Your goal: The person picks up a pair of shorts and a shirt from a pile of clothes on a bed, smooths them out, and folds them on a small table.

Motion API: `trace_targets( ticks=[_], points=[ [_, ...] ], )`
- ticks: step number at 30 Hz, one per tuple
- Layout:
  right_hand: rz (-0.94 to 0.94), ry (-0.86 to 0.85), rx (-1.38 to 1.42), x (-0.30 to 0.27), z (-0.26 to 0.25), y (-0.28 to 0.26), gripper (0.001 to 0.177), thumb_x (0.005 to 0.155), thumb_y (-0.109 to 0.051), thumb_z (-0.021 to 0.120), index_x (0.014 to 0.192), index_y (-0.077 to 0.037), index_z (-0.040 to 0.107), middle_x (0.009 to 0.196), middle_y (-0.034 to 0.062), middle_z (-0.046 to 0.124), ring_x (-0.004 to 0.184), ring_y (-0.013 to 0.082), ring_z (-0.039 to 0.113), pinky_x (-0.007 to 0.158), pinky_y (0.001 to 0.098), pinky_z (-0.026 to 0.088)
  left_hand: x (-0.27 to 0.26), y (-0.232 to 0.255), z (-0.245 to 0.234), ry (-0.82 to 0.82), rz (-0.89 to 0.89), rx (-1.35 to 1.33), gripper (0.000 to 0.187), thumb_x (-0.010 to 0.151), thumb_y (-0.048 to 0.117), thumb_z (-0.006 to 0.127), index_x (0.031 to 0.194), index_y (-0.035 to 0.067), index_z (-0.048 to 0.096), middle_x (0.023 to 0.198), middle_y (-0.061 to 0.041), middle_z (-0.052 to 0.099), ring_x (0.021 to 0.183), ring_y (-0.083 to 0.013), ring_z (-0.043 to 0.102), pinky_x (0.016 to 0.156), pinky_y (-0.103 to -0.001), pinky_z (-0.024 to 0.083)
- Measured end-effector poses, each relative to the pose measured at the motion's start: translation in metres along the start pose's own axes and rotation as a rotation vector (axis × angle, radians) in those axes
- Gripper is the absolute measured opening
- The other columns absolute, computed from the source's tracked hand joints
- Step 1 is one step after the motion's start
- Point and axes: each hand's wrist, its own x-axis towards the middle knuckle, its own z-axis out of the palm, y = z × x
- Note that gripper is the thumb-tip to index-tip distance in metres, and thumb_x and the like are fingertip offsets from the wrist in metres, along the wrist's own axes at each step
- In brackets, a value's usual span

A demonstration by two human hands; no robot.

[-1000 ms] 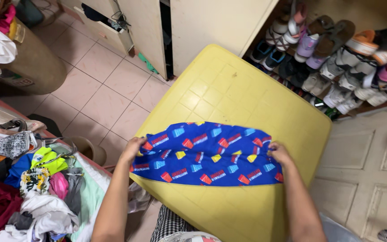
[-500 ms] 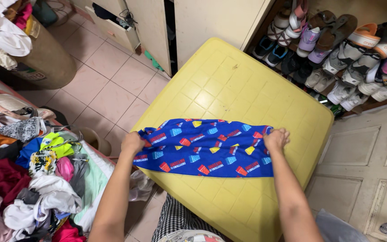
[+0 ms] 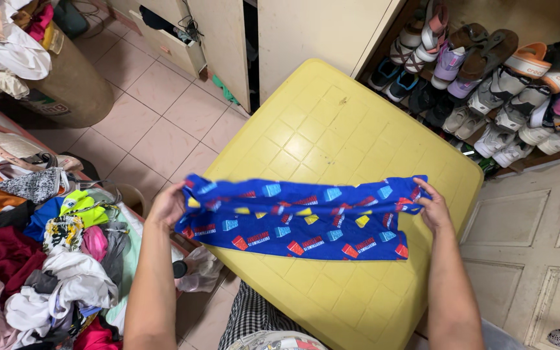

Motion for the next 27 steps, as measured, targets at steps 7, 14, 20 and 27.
trace_targets(
  ticks=[7,14,20,27],
  points=[
    [0.022,0.045,-0.199,0.028,-0.024,-0.041,0.026,0.094,-0.002,0.073,0.120,-0.004,0.074,0.097,0.0002,0.070,0.073,0.0058,0.056,0.059,0.0204,0.041,0.005,0.018,0.036,-0.066,0.248,-0.172,0.036,0.109,0.030,0.050,0.132,0.005,0.062,0.130,-0.011,0.068,0.120,-0.0269,0.065,0.110,-0.046,0.048],
    [-0.056,0.199,-0.417,0.081,0.019,-0.002,0.032,0.092,-0.005,0.073,0.123,-0.012,0.073,0.104,-0.0042,0.069,0.085,0.0044,0.059,0.073,0.0195,0.047,0.077,-0.001,0.060,0.234,0.168,0.351,0.065,0.100,0.027,0.062,0.157,0.012,0.037,0.148,0.001,0.054,0.129,-0.0158,0.057,0.108,-0.041,0.046],
    [-0.099,0.305,-0.487,0.108,0.051,0.025,0.043,0.087,0.003,0.077,0.128,-0.009,0.073,0.103,0.0027,0.062,0.087,0.0100,0.057,0.077,0.0225,0.049,0.100,-0.005,0.067,0.266,-0.071,0.628,0.091,0.084,0.002,0.063,0.165,0.024,0.026,0.151,-0.014,0.052,0.109,-0.0216,0.057,0.088,-0.037,0.048],
    [-0.135,0.142,-0.079,0.152,0.041,-0.007,0.069,0.085,0.000,0.070,0.151,-0.007,0.049,0.133,0.0044,0.068,0.114,0.0138,0.068,0.095,0.0265,0.056,0.113,0.018,0.031,0.177,0.304,0.297,0.084,0.076,-0.002,0.050,0.158,0.007,0.041,0.163,-0.012,0.046,0.128,-0.0179,0.058,0.106,-0.030,0.045]
  ],
)
